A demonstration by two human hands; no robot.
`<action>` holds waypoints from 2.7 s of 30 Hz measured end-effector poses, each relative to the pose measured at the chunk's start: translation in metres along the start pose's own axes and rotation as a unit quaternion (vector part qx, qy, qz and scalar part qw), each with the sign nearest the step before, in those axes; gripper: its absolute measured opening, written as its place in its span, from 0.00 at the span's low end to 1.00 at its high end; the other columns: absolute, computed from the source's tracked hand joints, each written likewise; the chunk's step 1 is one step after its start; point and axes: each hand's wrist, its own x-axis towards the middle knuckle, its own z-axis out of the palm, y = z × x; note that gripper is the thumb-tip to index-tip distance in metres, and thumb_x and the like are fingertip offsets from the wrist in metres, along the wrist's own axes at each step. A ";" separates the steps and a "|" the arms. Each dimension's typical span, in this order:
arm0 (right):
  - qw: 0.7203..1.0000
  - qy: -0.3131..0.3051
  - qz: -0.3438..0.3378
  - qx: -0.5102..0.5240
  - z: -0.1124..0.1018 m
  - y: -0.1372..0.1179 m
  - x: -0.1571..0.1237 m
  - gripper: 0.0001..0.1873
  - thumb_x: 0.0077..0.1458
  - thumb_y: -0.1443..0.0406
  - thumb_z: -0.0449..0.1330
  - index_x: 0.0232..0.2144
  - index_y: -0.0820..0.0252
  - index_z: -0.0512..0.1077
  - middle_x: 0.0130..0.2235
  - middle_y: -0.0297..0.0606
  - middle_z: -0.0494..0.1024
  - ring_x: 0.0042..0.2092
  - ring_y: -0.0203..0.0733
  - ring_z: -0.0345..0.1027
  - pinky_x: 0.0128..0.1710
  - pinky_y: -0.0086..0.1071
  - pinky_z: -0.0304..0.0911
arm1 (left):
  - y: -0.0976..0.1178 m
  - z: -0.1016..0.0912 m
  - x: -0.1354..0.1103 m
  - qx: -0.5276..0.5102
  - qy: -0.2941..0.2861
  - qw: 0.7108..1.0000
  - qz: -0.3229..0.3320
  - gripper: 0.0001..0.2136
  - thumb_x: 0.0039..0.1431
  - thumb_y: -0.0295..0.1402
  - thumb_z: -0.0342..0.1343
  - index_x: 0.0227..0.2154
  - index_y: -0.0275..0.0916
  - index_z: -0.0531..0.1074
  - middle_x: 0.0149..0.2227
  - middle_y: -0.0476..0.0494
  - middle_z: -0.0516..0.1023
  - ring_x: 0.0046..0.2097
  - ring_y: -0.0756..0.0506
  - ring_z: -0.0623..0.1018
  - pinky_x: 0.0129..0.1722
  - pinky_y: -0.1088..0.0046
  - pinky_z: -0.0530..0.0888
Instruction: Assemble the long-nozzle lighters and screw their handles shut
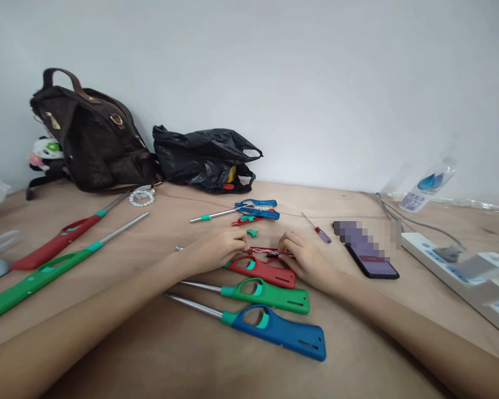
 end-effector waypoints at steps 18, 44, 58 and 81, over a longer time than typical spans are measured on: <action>0.987 0.038 -0.036 -0.154 0.003 -0.003 0.000 0.09 0.63 0.70 0.49 0.31 0.60 0.66 0.33 0.40 0.72 0.35 0.43 0.66 0.34 0.35 0.64 | 0.014 0.003 0.036 0.016 -0.046 0.995 -0.090 0.06 0.61 0.26 0.52 0.30 0.37 0.73 0.30 0.47 0.76 0.32 0.46 0.74 0.29 0.74 0.64; 0.952 0.028 -0.079 -0.295 0.007 -0.002 -0.001 0.14 0.64 0.74 0.45 0.33 0.65 0.69 0.33 0.44 0.71 0.33 0.45 0.63 0.31 0.36 0.59 | 0.010 0.011 0.032 0.023 -0.005 0.997 -0.072 0.07 0.61 0.25 0.51 0.30 0.36 0.72 0.31 0.45 0.75 0.32 0.46 0.75 0.30 0.74 0.65; 0.945 0.014 -0.085 -0.317 0.005 -0.004 0.001 0.12 0.61 0.76 0.47 0.31 0.65 0.69 0.33 0.44 0.71 0.33 0.45 0.63 0.31 0.36 0.58 | 0.009 0.014 0.032 0.040 -0.002 0.998 -0.045 0.09 0.62 0.25 0.49 0.30 0.36 0.73 0.32 0.45 0.75 0.34 0.46 0.74 0.32 0.74 0.66; 0.953 0.030 -0.064 -0.293 0.010 -0.002 -0.001 0.14 0.63 0.74 0.46 0.30 0.64 0.70 0.33 0.43 0.72 0.33 0.44 0.63 0.32 0.36 0.60 | 0.006 0.017 0.033 -0.099 0.027 0.991 -0.082 0.06 0.59 0.21 0.53 0.34 0.35 0.74 0.38 0.42 0.77 0.40 0.46 0.75 0.41 0.73 0.70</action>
